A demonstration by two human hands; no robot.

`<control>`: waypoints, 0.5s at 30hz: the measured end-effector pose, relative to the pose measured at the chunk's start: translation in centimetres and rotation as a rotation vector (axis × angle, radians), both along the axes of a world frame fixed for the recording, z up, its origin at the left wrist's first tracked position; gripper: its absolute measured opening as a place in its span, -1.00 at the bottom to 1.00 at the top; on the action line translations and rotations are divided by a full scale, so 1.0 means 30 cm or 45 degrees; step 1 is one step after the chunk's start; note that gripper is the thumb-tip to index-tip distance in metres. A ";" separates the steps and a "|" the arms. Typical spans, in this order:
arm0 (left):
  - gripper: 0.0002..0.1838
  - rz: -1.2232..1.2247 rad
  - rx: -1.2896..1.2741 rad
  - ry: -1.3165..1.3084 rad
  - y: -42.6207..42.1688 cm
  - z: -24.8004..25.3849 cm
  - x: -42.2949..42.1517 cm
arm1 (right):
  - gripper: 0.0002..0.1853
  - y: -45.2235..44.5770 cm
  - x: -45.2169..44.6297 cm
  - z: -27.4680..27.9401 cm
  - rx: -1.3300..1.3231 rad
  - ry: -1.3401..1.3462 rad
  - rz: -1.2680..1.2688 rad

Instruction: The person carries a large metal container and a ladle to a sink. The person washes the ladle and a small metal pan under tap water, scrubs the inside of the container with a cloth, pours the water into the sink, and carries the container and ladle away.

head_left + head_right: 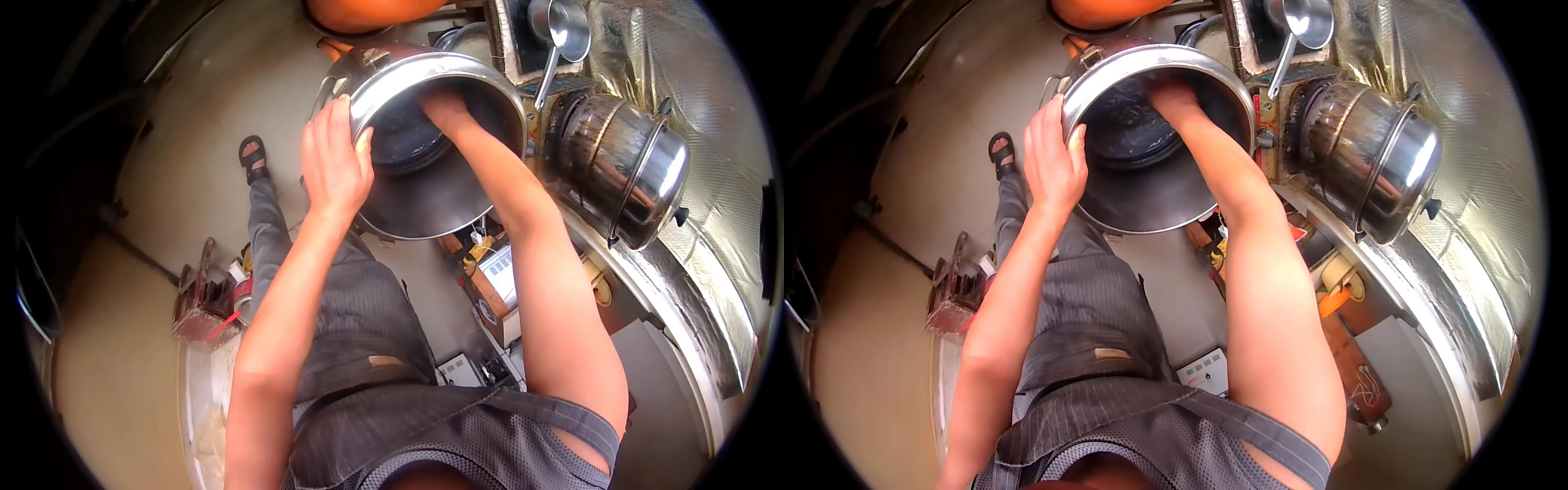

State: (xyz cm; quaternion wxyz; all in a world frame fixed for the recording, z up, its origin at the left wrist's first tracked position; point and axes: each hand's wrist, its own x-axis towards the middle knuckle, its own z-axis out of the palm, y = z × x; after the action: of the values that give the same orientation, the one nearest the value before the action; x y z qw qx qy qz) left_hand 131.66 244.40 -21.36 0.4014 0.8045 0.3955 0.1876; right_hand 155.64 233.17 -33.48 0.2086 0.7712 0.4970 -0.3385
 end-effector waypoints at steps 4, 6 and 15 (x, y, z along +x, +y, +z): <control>-0.47 -0.015 0.027 0.025 -0.004 -0.001 -0.005 | -0.60 -0.358 -0.170 -0.286 -0.012 -0.205 -0.195; -0.47 0.008 0.025 0.033 -0.008 0.004 0.000 | -0.58 -0.230 -0.367 -0.123 -0.384 0.125 -0.178; -0.44 0.030 0.027 0.001 -0.002 0.008 0.010 | -0.67 -0.074 -0.543 0.105 0.411 0.720 -0.638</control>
State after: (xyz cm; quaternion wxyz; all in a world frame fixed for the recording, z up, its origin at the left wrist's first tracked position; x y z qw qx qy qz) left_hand 131.97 244.34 -21.13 0.3903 0.8041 0.4032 0.1962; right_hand 139.34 230.95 -30.32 -0.1489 0.7678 0.3782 -0.4953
